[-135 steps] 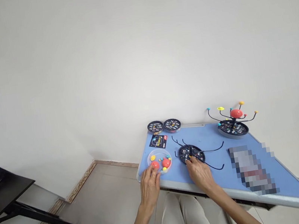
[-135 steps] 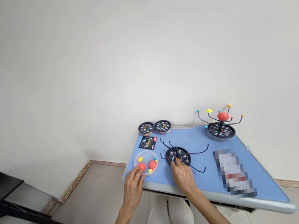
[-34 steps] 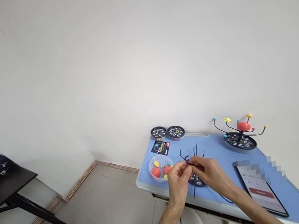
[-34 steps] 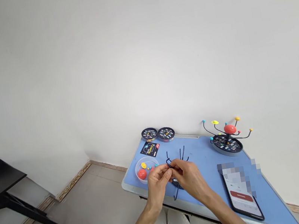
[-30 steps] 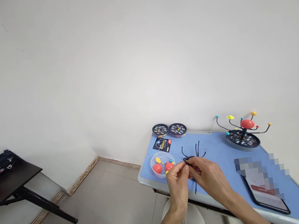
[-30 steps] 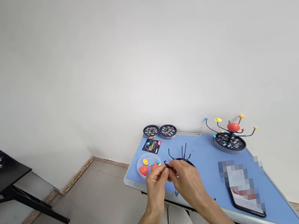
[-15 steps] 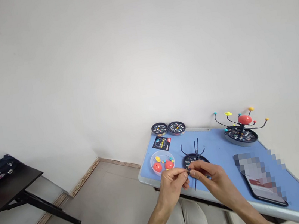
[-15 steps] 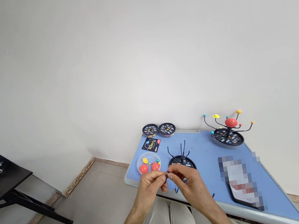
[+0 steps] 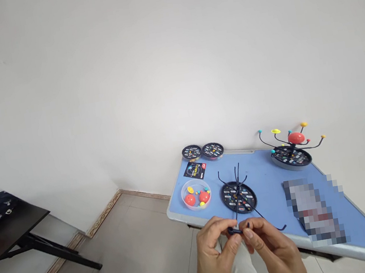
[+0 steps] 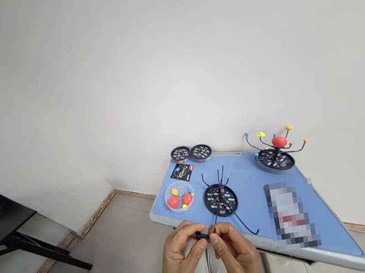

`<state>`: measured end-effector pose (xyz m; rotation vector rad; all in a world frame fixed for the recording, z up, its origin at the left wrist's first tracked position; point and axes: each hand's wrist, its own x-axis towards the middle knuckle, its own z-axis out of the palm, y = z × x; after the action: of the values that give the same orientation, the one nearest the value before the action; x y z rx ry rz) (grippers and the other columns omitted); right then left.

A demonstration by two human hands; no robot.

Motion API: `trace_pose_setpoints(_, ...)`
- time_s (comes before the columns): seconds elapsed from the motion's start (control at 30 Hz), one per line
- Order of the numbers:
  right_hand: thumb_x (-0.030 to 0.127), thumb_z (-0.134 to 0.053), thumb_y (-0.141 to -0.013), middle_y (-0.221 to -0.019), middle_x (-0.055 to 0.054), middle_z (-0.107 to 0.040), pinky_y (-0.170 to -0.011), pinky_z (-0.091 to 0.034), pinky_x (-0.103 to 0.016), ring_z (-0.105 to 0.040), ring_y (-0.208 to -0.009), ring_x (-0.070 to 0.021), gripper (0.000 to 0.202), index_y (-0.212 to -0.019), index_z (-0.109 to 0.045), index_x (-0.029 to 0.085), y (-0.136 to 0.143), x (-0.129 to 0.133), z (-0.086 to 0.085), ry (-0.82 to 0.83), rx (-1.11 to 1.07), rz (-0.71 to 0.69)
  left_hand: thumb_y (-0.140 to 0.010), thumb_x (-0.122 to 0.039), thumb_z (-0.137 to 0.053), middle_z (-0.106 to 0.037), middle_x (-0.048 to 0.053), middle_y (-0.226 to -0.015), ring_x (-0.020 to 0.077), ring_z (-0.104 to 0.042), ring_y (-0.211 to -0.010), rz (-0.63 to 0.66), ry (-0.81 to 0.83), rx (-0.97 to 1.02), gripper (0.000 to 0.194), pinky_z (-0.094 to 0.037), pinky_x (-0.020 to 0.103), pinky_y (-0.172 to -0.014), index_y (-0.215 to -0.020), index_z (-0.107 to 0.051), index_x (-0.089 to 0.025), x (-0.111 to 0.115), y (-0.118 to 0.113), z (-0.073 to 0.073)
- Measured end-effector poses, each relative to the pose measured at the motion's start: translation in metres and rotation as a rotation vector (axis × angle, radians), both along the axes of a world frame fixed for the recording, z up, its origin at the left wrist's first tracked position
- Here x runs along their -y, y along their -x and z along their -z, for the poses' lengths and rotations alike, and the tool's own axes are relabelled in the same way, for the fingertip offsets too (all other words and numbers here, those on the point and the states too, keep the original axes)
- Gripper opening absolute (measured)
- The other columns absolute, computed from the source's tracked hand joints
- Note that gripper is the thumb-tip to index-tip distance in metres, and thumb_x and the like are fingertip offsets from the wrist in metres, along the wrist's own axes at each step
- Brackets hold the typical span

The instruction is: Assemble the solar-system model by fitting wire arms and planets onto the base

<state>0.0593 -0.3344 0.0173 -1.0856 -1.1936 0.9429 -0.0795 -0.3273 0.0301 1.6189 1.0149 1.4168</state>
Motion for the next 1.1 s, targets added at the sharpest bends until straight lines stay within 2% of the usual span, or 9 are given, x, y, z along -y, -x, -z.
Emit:
trace_pose_setpoints(0.17, 0.046, -0.060, -0.087, -0.074, -0.001, -0.060, -0.058, -0.050, -0.024, -0.053, -0.061, -0.0144, 0.024, -0.079, -0.061, 0.023, 0.001, 0.000, 0.003, -0.063, 0.045, 0.049, -0.086, -0.035, -0.066, -0.068, 0.005, -0.081, 0.0151, -0.062, -0.071, -0.001, 0.176, 0.082, 0.019, -0.052, 0.024, -0.066, -0.090, -0.073, -0.017, -0.003, -0.002, 0.012)
trace_pose_setpoints(0.43, 0.040, -0.054, -0.092, -0.073, -0.002, -0.060, -0.065, -0.049, -0.026, -0.054, -0.063, -0.0141, 0.021, -0.080, -0.059, 0.023, 0.008, -0.005, 0.008, -0.166, 0.204, 0.279, -0.096, -0.024, -0.048, -0.068, 0.006, -0.084, 0.0170, -0.064, -0.076, -0.169, -0.136, -0.234, 0.019, -0.050, 0.025, -0.069, -0.097, -0.067, -0.023, 0.006, -0.019, 0.012)
trace_pose_setpoints(0.57, 0.044, -0.051, -0.093, -0.077, -0.001, -0.060, -0.064, -0.048, -0.028, -0.057, -0.064, -0.0142, 0.024, -0.087, -0.055, 0.022, -0.022, -0.015, 0.004, -0.173, 0.102, 0.564, -0.096, -0.027, -0.048, -0.063, 0.003, -0.076, 0.0151, -0.061, -0.069, -0.418, -0.171, -0.222, 0.020, -0.049, 0.023, -0.066, -0.088, -0.065, -0.022, 0.008, 0.012, 0.008)
trace_pose_setpoints(0.6, 0.046, -0.052, -0.092, -0.078, -0.002, -0.060, -0.061, -0.048, -0.028, -0.057, -0.063, -0.0144, 0.025, -0.088, -0.055, 0.022, -0.031, -0.018, 0.001, -0.140, 0.084, 0.651, -0.096, -0.029, -0.048, -0.061, 0.002, -0.071, 0.0136, -0.057, -0.063, -0.455, -0.123, -0.217, 0.022, -0.047, 0.022, -0.060, -0.084, -0.065, -0.021, 0.007, 0.024, 0.007)
trace_pose_setpoints(0.63, 0.048, -0.052, -0.092, -0.075, -0.001, -0.059, -0.061, -0.047, -0.027, -0.057, -0.063, -0.0147, 0.028, -0.089, -0.057, 0.021, -0.040, -0.020, -0.002, -0.100, 0.156, 0.647, -0.096, -0.032, -0.048, -0.056, 0.000, -0.065, 0.0123, -0.053, -0.057, -0.473, -0.070, -0.215, 0.025, -0.044, 0.021, -0.055, -0.082, -0.065, -0.021, 0.006, 0.037, 0.007)
trace_pose_setpoints(0.7, 0.052, -0.054, -0.089, -0.070, -0.001, -0.060, -0.057, -0.047, -0.026, -0.056, -0.060, -0.0148, 0.031, -0.087, -0.059, 0.021, -0.049, -0.024, -0.008, -0.081, 0.300, 0.508, -0.095, -0.037, -0.049, -0.054, -0.001, -0.065, 0.0123, -0.052, -0.058, -0.470, -0.003, -0.204, 0.027, -0.044, 0.021, -0.055, -0.084, -0.067, -0.020, 0.000, 0.057, 0.008)
trace_pose_setpoints(0.77, 0.053, -0.054, -0.087, -0.065, -0.001, -0.060, -0.052, -0.045, -0.024, -0.054, -0.056, -0.0143, 0.032, -0.082, -0.060, 0.022, -0.049, -0.029, -0.014, -0.104, 0.420, 0.269, -0.094, -0.040, -0.052, -0.059, 0.001, -0.072, 0.0133, -0.055, -0.064, -0.438, 0.018, -0.206, 0.027, -0.046, 0.022, -0.060, -0.087, -0.069, -0.019, -0.010, 0.068, 0.013)
trace_pose_setpoints(0.9, 0.044, -0.048, -0.090, -0.064, 0.000, -0.061, -0.051, -0.043, -0.024, -0.052, -0.056, -0.0142, 0.029, -0.076, -0.062, 0.023, -0.033, -0.052, -0.027, -0.126, 0.604, -0.124, -0.095, -0.038, -0.049, -0.062, 0.003, -0.082, 0.0155, -0.058, -0.073, -0.415, 0.015, -0.325, 0.029, -0.048, 0.025, -0.066, -0.090, -0.072, -0.021, -0.038, 0.072, 0.024)
trace_pose_setpoints(1.1, 0.017, -0.042, -0.088, -0.074, -0.004, -0.069, -0.064, -0.041, -0.026, -0.061, -0.068, -0.0167, 0.028, -0.076, -0.068, 0.020, 0.011, -0.123, -0.042, -0.162, 1.110, -0.315, -0.094, -0.016, -0.046, -0.065, 0.006, -0.097, 0.0184, -0.060, -0.092, -0.374, 0.003, -0.656, 0.026, -0.048, 0.030, -0.085, -0.100, -0.070, -0.022, -0.081, 0.069, 0.030)
